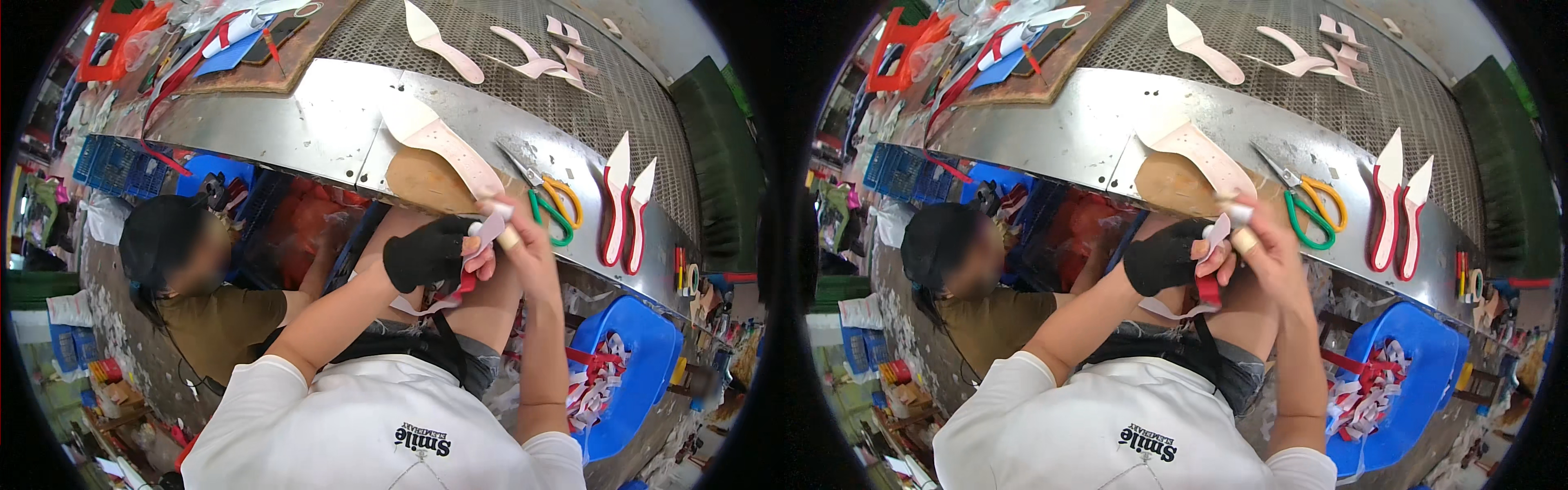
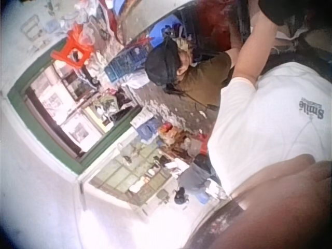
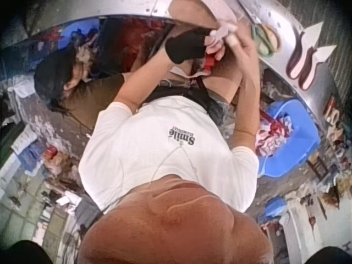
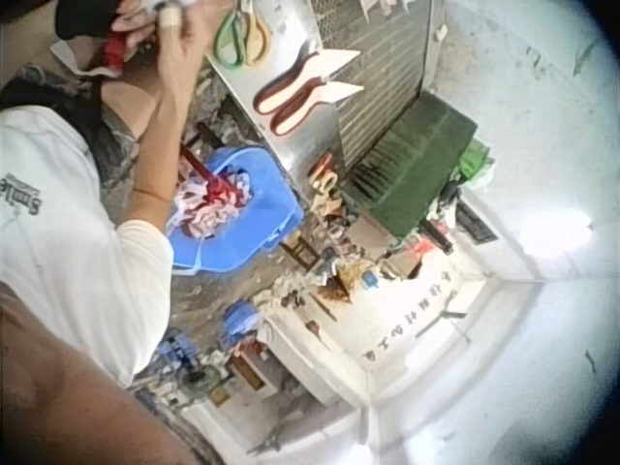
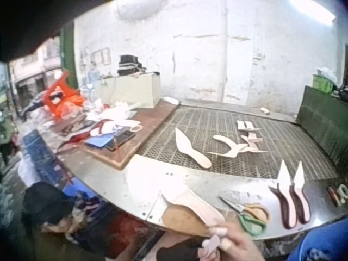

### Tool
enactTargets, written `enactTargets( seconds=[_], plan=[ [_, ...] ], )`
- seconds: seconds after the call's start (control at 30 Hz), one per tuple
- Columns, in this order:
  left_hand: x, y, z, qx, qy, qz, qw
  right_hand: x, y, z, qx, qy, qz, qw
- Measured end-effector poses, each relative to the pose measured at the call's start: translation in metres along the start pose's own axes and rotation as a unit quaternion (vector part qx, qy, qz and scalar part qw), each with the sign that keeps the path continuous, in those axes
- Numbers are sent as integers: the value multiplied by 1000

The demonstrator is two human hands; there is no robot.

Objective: Applying adhesive and red trimming material to shoe components.

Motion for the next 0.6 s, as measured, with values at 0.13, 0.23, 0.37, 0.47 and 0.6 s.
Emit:
enactTargets(
  seconds=[0.13,0.23,0.37,0.47,0.6],
  plan=[
    [15,4,-10,37,-195,-141,970,17,-1,19,68,331,-78,938],
    [9,-3,-14,-129,9,9,992,0,-6,24,-4,340,-44,939],
    [-36,7,70,93,665,158,724,-45,-24,6,-122,403,54,906],
    [-44,36,100,251,817,75,514,-59,-24,0,-119,478,45,869],
    [-63,71,96,115,908,-26,401,-67,-24,5,60,200,157,965]
  ],
)
Point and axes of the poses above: each hand's wrist, its own y-axis towards the middle knuckle, its own x-axis out of the palm, z = x × y, the point moved 4 cm from there along y, towards the middle knuckle
